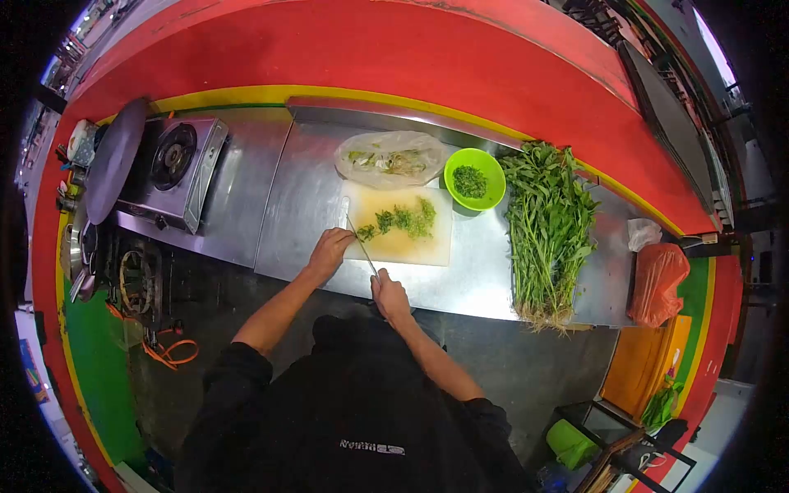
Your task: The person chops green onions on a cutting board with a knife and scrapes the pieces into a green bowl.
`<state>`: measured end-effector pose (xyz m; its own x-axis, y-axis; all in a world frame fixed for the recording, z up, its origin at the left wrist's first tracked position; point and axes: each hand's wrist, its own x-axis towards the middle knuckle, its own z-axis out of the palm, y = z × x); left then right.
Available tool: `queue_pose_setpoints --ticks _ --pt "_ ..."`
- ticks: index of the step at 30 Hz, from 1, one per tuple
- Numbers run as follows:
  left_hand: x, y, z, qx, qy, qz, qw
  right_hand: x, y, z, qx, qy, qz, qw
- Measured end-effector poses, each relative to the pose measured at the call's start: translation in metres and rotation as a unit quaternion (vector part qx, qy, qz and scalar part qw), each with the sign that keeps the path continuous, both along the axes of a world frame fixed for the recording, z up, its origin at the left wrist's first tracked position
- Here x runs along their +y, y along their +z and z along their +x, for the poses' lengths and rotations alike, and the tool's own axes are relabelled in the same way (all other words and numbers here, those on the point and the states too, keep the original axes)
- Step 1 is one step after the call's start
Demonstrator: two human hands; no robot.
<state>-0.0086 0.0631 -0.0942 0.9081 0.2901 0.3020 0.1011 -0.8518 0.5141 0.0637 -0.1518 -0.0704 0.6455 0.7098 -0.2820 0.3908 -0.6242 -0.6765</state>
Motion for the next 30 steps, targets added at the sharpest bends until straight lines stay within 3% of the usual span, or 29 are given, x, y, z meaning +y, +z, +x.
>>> queue_pose_setpoints --ticks 15,25,30 --pt "0.0 0.0 0.0 -0.007 -0.007 -0.015 1.0 0.022 -0.001 0.009 -0.04 0.022 -0.029 0.999" --pt "-0.005 -0.007 0.013 -0.005 -0.027 -0.012 1.0 0.0 0.006 0.031 -0.01 -0.061 -0.042 0.997" --pt "-0.005 -0.003 0.013 -0.039 -0.037 0.005 0.999 -0.009 0.005 0.023 -0.003 -0.045 -0.022 0.999"
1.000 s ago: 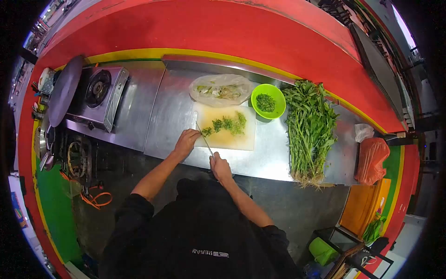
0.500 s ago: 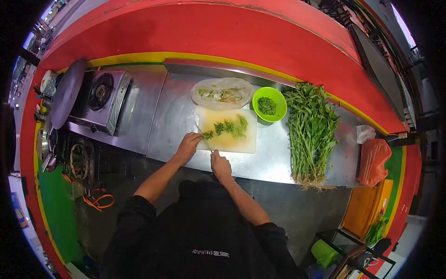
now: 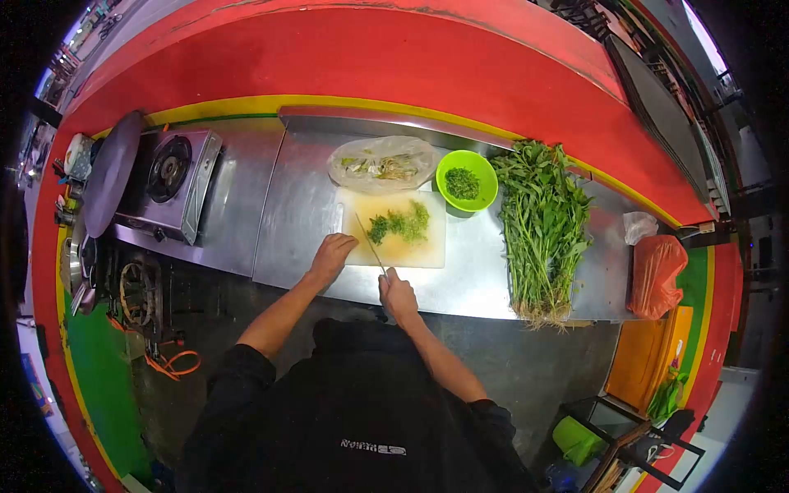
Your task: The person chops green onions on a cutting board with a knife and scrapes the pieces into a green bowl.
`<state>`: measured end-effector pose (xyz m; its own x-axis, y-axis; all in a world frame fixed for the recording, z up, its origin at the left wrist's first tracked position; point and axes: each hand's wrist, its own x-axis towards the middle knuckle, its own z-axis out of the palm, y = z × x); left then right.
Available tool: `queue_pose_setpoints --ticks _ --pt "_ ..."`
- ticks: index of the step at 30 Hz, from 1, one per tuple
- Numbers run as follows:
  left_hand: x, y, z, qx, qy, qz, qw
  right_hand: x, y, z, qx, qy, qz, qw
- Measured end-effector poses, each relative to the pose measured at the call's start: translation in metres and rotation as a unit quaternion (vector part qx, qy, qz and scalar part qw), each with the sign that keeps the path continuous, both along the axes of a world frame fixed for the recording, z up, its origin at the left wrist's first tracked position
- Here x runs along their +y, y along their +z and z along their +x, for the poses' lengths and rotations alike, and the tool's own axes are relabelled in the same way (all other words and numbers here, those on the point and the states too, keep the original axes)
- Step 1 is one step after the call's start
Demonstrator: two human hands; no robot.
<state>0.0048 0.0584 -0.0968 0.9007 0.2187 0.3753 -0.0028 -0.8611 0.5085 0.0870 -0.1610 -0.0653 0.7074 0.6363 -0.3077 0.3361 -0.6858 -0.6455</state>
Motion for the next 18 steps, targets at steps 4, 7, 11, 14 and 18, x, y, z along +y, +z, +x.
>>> queue_pose_setpoints --ticks 4,7,11,14,18 --pt "-0.003 0.011 -0.003 0.04 0.013 0.04 0.998 -0.004 0.0 -0.01 0.02 0.024 0.0 1.0" --pt "-0.005 0.014 -0.003 0.046 0.016 0.051 0.998 -0.005 -0.002 -0.014 0.014 0.035 -0.001 0.999" --pt "-0.004 0.013 -0.004 0.049 0.019 0.058 0.997 -0.006 -0.004 -0.015 0.021 0.033 0.022 0.999" --pt "-0.003 0.001 -0.002 0.032 0.022 0.047 0.998 -0.005 -0.003 -0.017 0.006 0.034 0.009 0.999" --pt "-0.002 0.004 -0.003 0.022 0.01 0.037 0.999 -0.005 -0.004 -0.018 0.006 0.036 0.006 0.999"
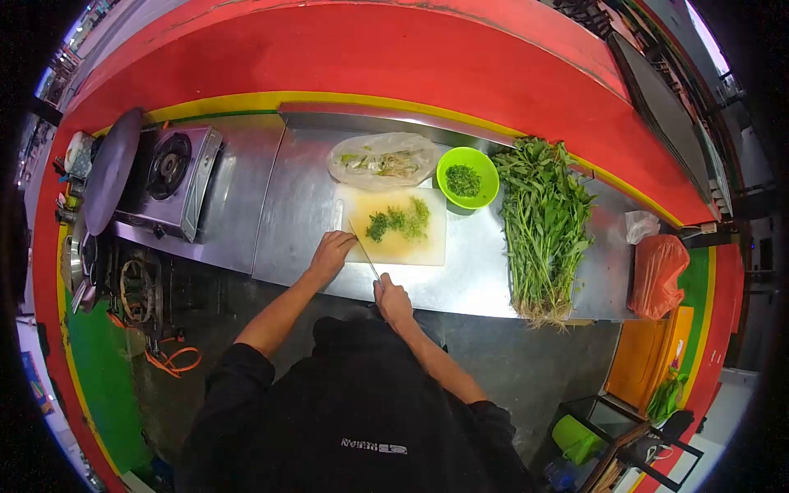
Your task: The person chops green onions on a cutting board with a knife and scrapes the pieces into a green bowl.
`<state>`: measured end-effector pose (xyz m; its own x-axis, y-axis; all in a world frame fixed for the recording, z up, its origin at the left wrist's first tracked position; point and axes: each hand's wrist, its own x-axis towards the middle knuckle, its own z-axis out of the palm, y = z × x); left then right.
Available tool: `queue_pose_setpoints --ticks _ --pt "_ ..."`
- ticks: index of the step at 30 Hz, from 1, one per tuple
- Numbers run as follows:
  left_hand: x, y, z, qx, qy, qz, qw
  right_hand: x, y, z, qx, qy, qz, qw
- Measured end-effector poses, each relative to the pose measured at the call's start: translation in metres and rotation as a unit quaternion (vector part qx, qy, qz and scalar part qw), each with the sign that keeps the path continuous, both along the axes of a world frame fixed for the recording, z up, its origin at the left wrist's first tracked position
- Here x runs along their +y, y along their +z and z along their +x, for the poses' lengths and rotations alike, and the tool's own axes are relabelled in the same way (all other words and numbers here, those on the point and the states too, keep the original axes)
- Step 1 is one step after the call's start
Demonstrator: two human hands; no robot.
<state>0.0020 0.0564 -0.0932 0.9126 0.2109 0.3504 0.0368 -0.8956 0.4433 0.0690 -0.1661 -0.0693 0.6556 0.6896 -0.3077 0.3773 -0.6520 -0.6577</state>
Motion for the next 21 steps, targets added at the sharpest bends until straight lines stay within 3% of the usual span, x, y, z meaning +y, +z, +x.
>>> queue_pose_setpoints --ticks 11,21 --pt "0.0 -0.01 0.001 -0.001 -0.004 -0.019 1.0 0.022 -0.011 0.003 -0.035 0.003 -0.026 0.999" --pt "-0.005 0.0 -0.003 0.021 0.006 -0.018 1.0 0.009 -0.006 0.003 -0.002 0.0 0.019 1.0"
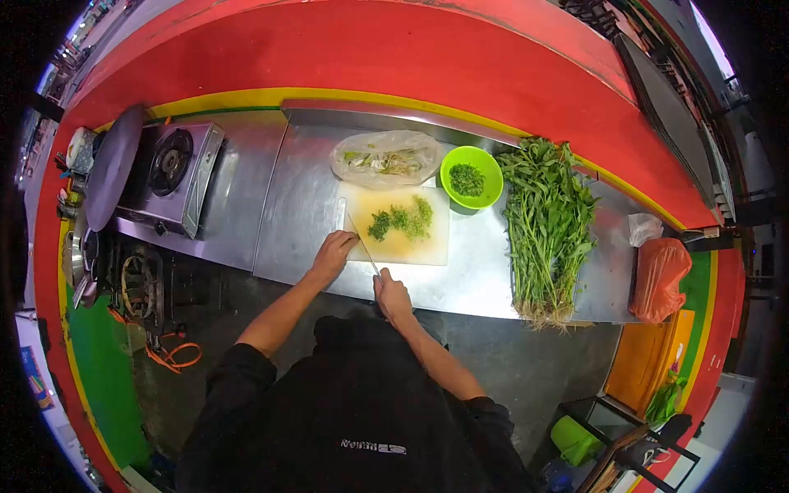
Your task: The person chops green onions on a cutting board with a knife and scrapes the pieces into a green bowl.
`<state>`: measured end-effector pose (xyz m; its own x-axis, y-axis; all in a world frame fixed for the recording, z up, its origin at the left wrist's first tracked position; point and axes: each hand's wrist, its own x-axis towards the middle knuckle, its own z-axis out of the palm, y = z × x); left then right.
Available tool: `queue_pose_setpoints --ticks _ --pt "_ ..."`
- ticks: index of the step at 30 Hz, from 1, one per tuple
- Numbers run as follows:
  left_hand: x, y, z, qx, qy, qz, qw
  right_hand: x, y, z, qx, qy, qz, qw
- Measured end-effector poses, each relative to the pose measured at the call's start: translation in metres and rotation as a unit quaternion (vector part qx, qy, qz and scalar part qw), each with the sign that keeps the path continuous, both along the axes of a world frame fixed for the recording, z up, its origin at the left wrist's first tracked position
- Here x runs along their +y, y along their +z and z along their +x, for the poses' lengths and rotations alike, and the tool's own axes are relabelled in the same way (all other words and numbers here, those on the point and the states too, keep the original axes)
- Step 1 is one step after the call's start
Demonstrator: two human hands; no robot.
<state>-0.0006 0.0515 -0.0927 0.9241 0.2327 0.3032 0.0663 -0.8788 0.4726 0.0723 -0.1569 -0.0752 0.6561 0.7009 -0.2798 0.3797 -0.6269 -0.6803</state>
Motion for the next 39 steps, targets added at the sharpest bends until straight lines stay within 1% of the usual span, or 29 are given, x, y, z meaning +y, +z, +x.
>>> queue_pose_setpoints --ticks 5,8,10,13,14,19,23,29,32,35,39 --pt "0.003 -0.004 -0.001 -0.028 -0.007 0.0 1.0 0.001 0.004 -0.002 0.016 0.009 -0.021 1.0" --pt "0.002 -0.007 -0.002 -0.028 0.0 0.002 1.0 0.003 -0.003 -0.004 0.007 0.013 -0.045 0.999" --pt "0.003 -0.015 0.0 -0.034 0.006 0.011 0.999 0.007 -0.004 -0.007 -0.03 0.008 -0.06 0.998" --pt "0.002 -0.013 0.0 -0.017 0.009 0.008 1.0 0.014 -0.004 -0.005 -0.033 0.016 -0.041 0.998" --pt "0.002 -0.011 0.0 -0.006 0.013 -0.01 1.0 0.014 -0.002 -0.005 -0.033 0.016 -0.041 0.998" --pt "0.001 0.003 -0.001 0.003 0.002 -0.015 1.0 0.015 0.005 -0.002 -0.005 -0.009 -0.018 1.0" --pt "0.0 0.005 -0.004 0.008 0.009 0.029 1.0 0.004 0.001 -0.004 0.001 -0.012 0.007 1.0" --pt "0.002 0.003 -0.004 0.017 0.011 0.017 1.0 -0.001 0.003 -0.008 0.001 -0.005 -0.007 1.0" --pt "0.005 0.005 -0.004 0.002 -0.002 0.003 1.0 -0.001 0.007 -0.007 0.006 -0.002 -0.026 1.0" --pt "0.004 0.003 -0.004 -0.003 0.002 0.002 1.0 -0.002 -0.003 -0.007 0.005 0.006 -0.015 1.0" --pt "0.005 -0.007 -0.004 -0.008 -0.003 -0.004 1.0 0.002 -0.002 -0.005 -0.014 0.015 -0.035 0.999"
